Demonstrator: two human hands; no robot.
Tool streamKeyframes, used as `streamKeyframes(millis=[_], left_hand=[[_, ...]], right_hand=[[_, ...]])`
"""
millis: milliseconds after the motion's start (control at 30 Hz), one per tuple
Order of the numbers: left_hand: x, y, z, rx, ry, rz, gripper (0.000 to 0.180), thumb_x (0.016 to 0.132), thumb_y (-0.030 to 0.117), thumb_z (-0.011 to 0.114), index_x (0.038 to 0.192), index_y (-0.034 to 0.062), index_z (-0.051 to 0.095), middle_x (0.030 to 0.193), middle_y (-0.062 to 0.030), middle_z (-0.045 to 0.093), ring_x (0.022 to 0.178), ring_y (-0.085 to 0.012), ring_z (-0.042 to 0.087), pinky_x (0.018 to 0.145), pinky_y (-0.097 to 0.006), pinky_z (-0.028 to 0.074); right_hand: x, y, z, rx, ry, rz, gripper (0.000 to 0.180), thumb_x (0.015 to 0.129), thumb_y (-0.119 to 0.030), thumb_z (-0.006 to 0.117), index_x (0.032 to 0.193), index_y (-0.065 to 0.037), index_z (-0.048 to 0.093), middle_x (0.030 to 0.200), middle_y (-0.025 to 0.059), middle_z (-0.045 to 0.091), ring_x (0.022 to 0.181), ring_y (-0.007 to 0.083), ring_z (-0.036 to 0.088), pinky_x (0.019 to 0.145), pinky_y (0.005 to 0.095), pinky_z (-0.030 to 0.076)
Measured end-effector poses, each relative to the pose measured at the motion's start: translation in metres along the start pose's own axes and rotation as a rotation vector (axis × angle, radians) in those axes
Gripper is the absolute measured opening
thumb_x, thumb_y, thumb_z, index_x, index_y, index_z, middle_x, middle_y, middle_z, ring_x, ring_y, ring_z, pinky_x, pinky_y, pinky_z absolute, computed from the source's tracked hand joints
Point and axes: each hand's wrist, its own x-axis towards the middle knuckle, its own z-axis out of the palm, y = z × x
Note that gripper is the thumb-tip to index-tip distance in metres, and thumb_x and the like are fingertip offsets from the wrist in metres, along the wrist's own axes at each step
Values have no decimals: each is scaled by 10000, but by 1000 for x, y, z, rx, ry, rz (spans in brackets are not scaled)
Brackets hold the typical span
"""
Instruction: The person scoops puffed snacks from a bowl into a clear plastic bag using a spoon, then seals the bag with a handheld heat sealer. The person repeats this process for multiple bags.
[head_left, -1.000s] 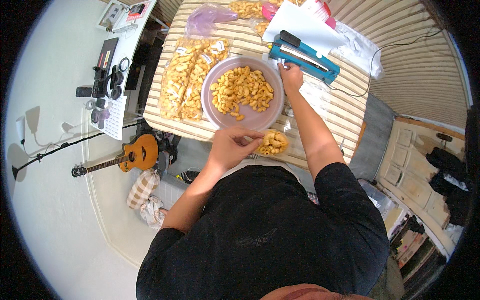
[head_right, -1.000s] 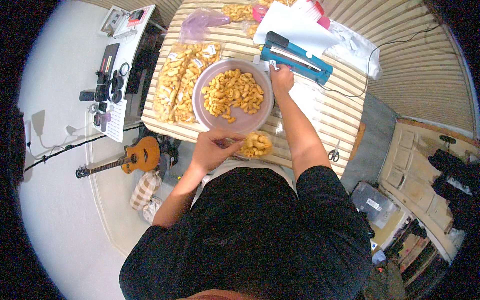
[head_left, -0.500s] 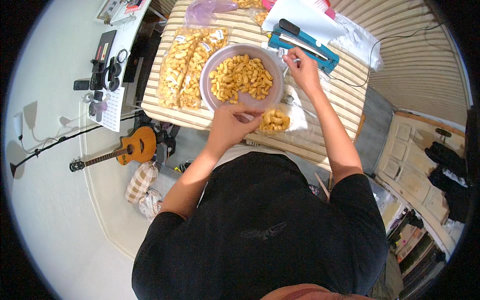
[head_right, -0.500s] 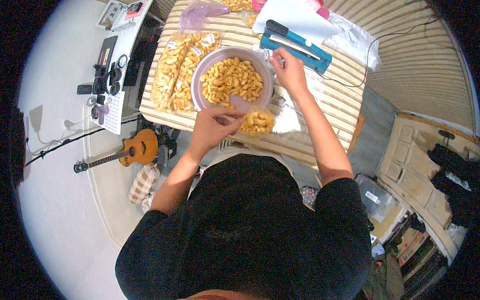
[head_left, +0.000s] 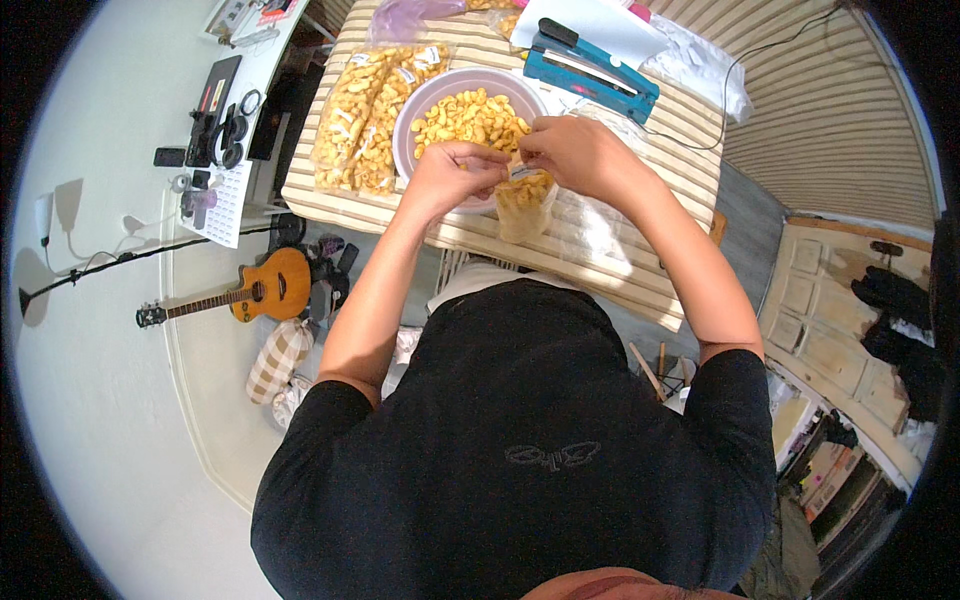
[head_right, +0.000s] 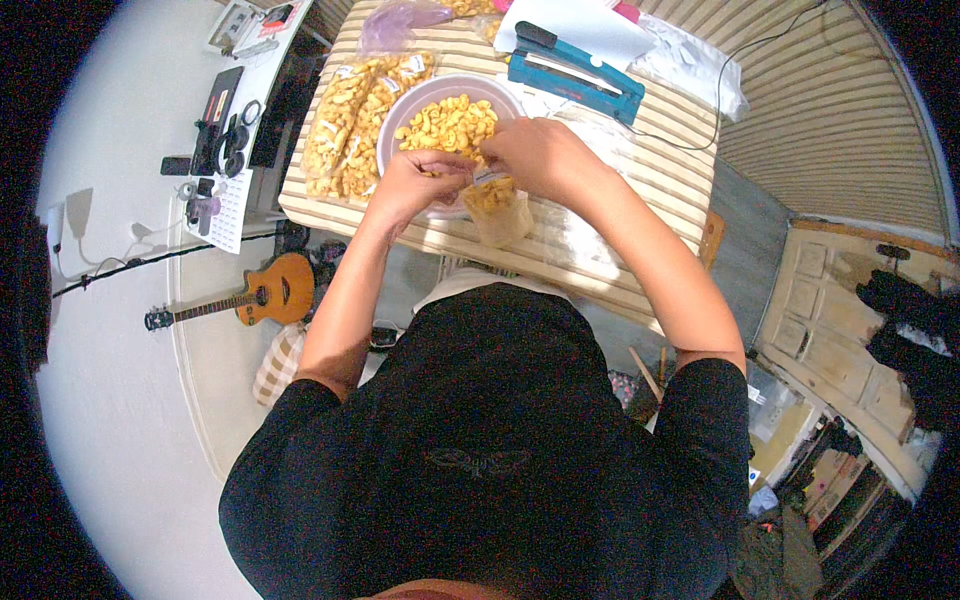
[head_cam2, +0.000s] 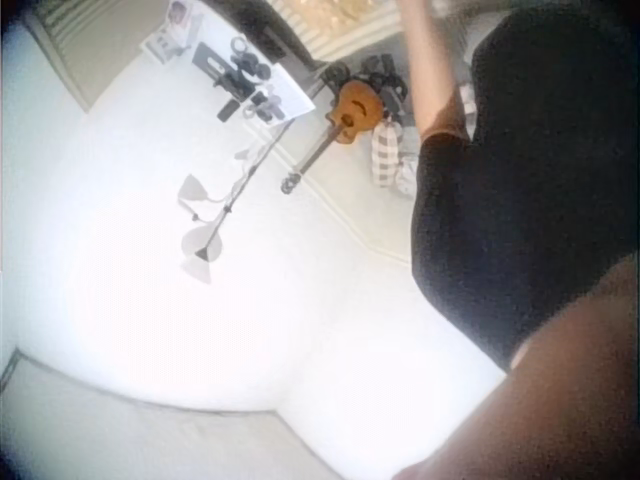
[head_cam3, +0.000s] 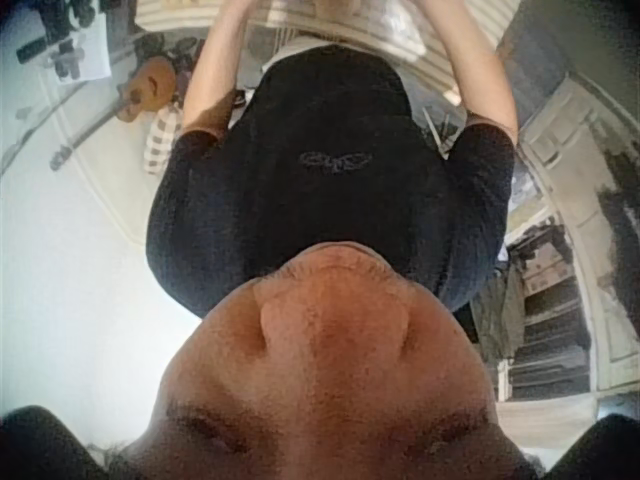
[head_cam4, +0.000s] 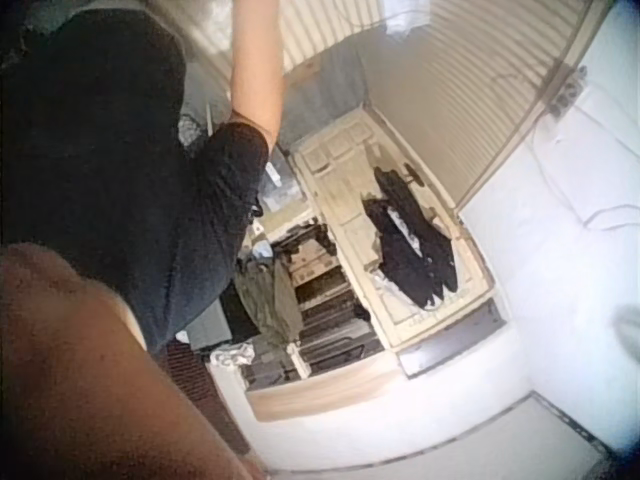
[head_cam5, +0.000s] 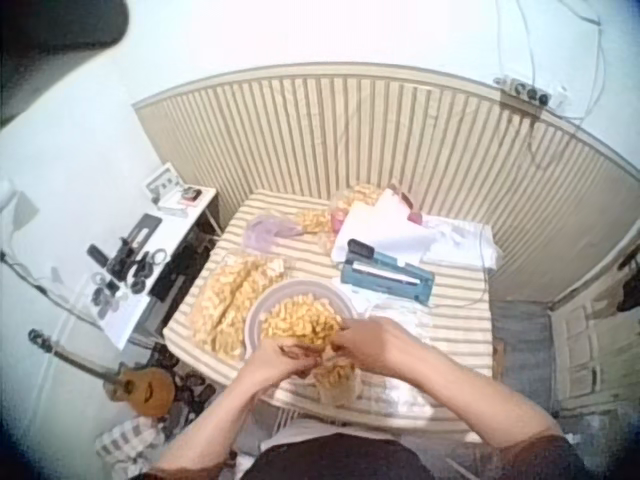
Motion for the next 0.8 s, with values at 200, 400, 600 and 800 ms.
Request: streamKeyframes(millis=[200,400,600,800], left_hand=[[-1,-1,4,-1,57,-46,299,942,86,888,1226,-2,855,907,-40,812,723,-79,663,689,-255,554],[5,-1,5,0,80,-36,308,928,76,900,1219,-14,856,1009,-106,858,805,-113,767,721,-264,619],[5,4,8,-22,93,-36,291,927,52,893,1204,-26,854,989,-110,857,781,-111,758,708,-261,614],[11,-5,5,-41,84,-26,286,951,55,870,1225,-26,847,937,-70,832,731,-91,703,667,-249,560]], right_hand=[[16,-2,-10,10,-324,27,210,938,-200,837,1125,-105,837,1040,183,833,1031,391,802,890,497,634],[16,6,-16,36,-382,-79,205,950,-218,833,1110,-92,852,1039,177,834,1014,375,804,886,485,634],[20,9,-11,-35,-407,-87,246,976,-299,809,1089,-84,855,1056,170,840,1013,373,804,887,484,631],[14,8,-9,94,-365,23,335,972,-363,836,1196,-114,826,1084,157,843,1000,381,803,891,488,629]])
